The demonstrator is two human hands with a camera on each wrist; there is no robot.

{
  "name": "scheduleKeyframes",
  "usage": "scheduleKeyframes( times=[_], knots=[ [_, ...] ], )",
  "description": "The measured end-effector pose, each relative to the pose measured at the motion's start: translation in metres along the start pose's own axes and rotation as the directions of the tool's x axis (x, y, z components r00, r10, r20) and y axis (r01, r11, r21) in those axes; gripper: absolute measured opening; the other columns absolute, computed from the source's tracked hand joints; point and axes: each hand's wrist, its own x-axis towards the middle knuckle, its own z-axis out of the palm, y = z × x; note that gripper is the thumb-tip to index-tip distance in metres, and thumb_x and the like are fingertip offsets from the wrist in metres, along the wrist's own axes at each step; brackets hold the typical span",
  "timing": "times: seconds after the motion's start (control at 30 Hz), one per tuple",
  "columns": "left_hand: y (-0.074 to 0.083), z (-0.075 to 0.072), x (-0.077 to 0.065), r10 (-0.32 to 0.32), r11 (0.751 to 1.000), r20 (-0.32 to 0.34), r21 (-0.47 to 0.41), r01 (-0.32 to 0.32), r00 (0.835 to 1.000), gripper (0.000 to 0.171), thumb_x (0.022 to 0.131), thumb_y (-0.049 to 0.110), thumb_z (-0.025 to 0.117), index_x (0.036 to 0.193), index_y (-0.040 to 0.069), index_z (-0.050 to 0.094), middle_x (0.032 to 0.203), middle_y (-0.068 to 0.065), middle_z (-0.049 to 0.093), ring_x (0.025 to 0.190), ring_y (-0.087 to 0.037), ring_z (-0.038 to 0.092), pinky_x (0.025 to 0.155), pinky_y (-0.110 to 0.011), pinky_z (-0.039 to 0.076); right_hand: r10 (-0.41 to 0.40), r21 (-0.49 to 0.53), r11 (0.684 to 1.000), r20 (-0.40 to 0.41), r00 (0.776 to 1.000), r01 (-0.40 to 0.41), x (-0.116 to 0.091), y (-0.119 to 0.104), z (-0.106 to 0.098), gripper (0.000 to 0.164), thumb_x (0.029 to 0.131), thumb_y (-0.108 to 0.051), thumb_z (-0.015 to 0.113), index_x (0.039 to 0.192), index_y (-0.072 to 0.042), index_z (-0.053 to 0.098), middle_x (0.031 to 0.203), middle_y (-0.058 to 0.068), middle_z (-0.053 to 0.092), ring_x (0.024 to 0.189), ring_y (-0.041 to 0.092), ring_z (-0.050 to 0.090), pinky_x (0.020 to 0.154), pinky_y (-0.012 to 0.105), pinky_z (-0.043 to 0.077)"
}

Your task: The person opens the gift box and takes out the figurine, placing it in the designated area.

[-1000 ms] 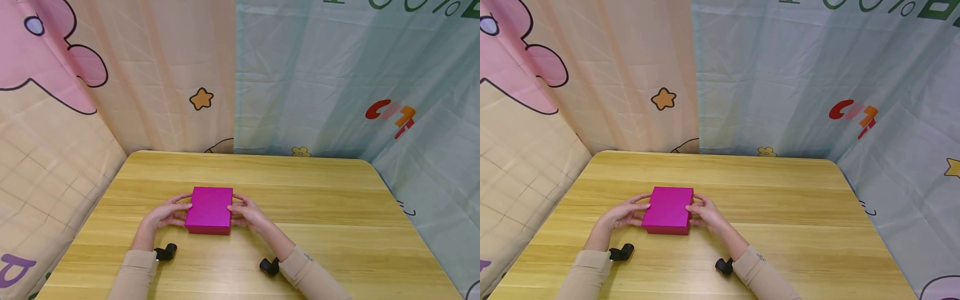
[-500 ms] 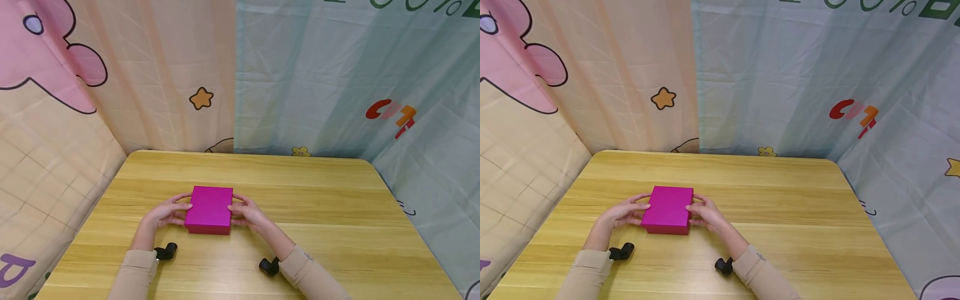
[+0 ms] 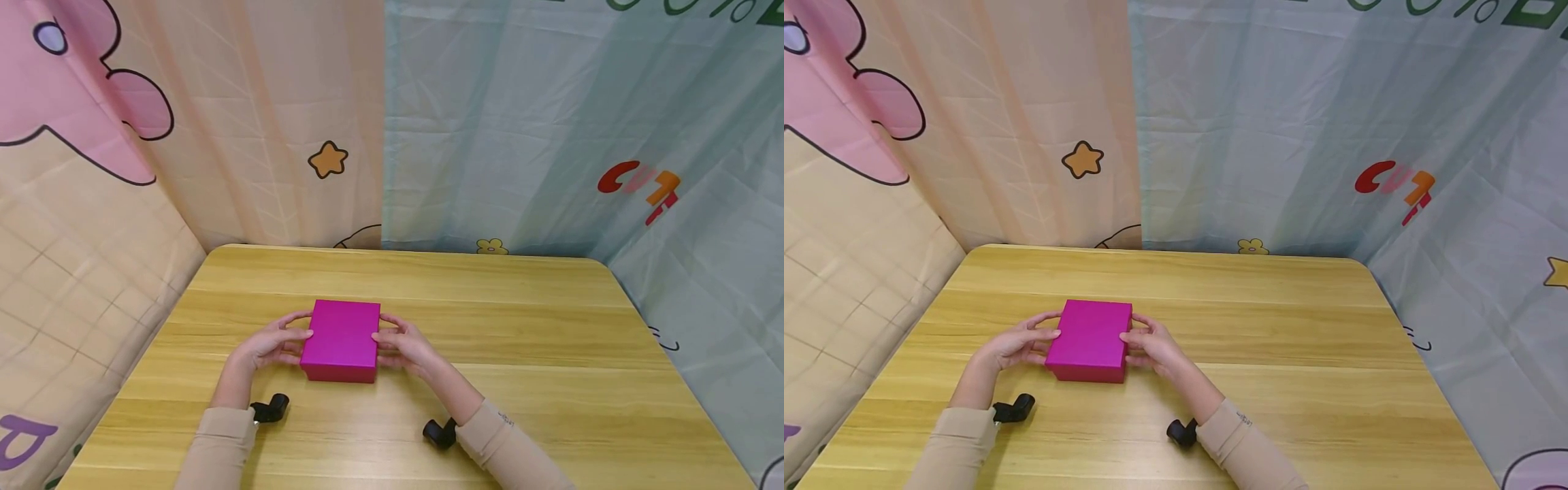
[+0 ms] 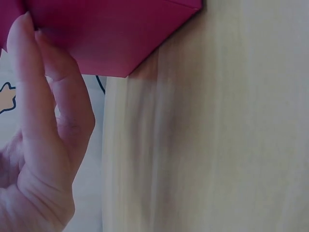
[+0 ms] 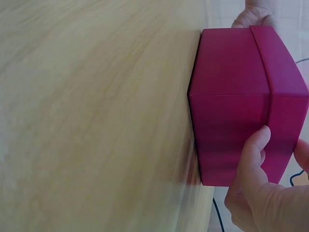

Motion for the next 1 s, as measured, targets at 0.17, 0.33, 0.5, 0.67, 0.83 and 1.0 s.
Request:
scheduleKeyframes(
  times=[0.17, 0.33, 0.5, 0.67, 0.83, 1.0],
  knots=[
    [0.005, 0.002, -0.002, 0.013, 1.0, 0.008, -0.01, -0.012, 1.0, 0.069, 0.091, 0.012, 0.054, 0.145, 0.007, 0.011, 0.096, -0.006, 0.064, 0.083, -0.024, 0.064, 0.073, -0.04, 0.055, -0.009, 0.012, 1.0, 0.013, 1.0, 0.009, -0.002, -0.004, 0.0, 0.059, 0.087, -0.01, 0.061, 0.139, -0.007, 0.034, 0.104, 0.007, 0.053, 0.081, 0.015, 0.057, 0.072, 0.033, 0.054],
    [0.01, 0.003, -0.004, 0.015, 1.0, -0.003, 0.011, -0.015, 1.0, 0.067, 0.092, 0.013, 0.052, 0.146, 0.01, 0.012, 0.098, -0.006, 0.064, 0.085, -0.024, 0.064, 0.075, -0.04, 0.054, -0.033, 0.002, 0.999, 0.008, 0.999, 0.033, -0.004, -0.008, 0.001, 0.058, 0.087, -0.011, 0.062, 0.138, -0.008, 0.036, 0.101, 0.006, 0.053, 0.08, 0.015, 0.055, 0.075, 0.035, 0.054],
    [0.014, 0.004, -0.006, 0.033, 0.999, -0.009, 0.023, -0.032, 0.999, 0.069, 0.093, 0.014, 0.052, 0.147, 0.01, 0.01, 0.1, -0.006, 0.063, 0.087, -0.024, 0.064, 0.077, -0.042, 0.054, -0.058, 0.017, 0.998, 0.003, 0.998, 0.058, -0.007, -0.013, 0.001, 0.058, 0.086, -0.01, 0.062, 0.138, -0.009, 0.036, 0.101, 0.007, 0.053, 0.081, 0.015, 0.055, 0.073, 0.034, 0.054],
    [0.017, 0.006, -0.006, 0.053, 0.998, -0.013, 0.013, -0.053, 0.998, 0.07, 0.093, 0.014, 0.052, 0.147, 0.007, 0.009, 0.1, -0.006, 0.064, 0.089, -0.023, 0.064, 0.078, -0.042, 0.053, -0.066, 0.03, 0.997, 0.004, 0.998, 0.065, -0.008, -0.016, 0.0, 0.059, 0.086, -0.01, 0.062, 0.139, -0.011, 0.036, 0.102, 0.007, 0.055, 0.084, 0.017, 0.056, 0.074, 0.033, 0.054],
    [0.019, 0.008, -0.006, 0.059, 0.997, -0.049, 0.046, -0.057, 0.997, 0.069, 0.092, 0.016, 0.054, 0.146, 0.004, 0.013, 0.098, -0.004, 0.064, 0.088, -0.019, 0.064, 0.08, -0.041, 0.053, -0.069, 0.036, 0.997, 0.006, 0.998, 0.069, -0.009, -0.019, -0.001, 0.059, 0.087, -0.009, 0.061, 0.139, -0.014, 0.036, 0.102, 0.007, 0.057, 0.086, 0.017, 0.057, 0.077, 0.036, 0.054],
    [0.021, 0.01, -0.005, 0.059, 0.995, -0.099, 0.091, -0.05, 0.993, 0.068, 0.091, 0.02, 0.057, 0.144, 0.001, 0.018, 0.095, -0.001, 0.064, 0.088, -0.016, 0.062, 0.077, -0.035, 0.053, -0.078, 0.044, 0.996, -0.003, 0.997, 0.078, -0.011, -0.024, -0.001, 0.059, 0.087, -0.008, 0.062, 0.139, -0.016, 0.037, 0.097, 0.005, 0.057, 0.08, 0.014, 0.06, 0.072, 0.032, 0.054]
  ],
)
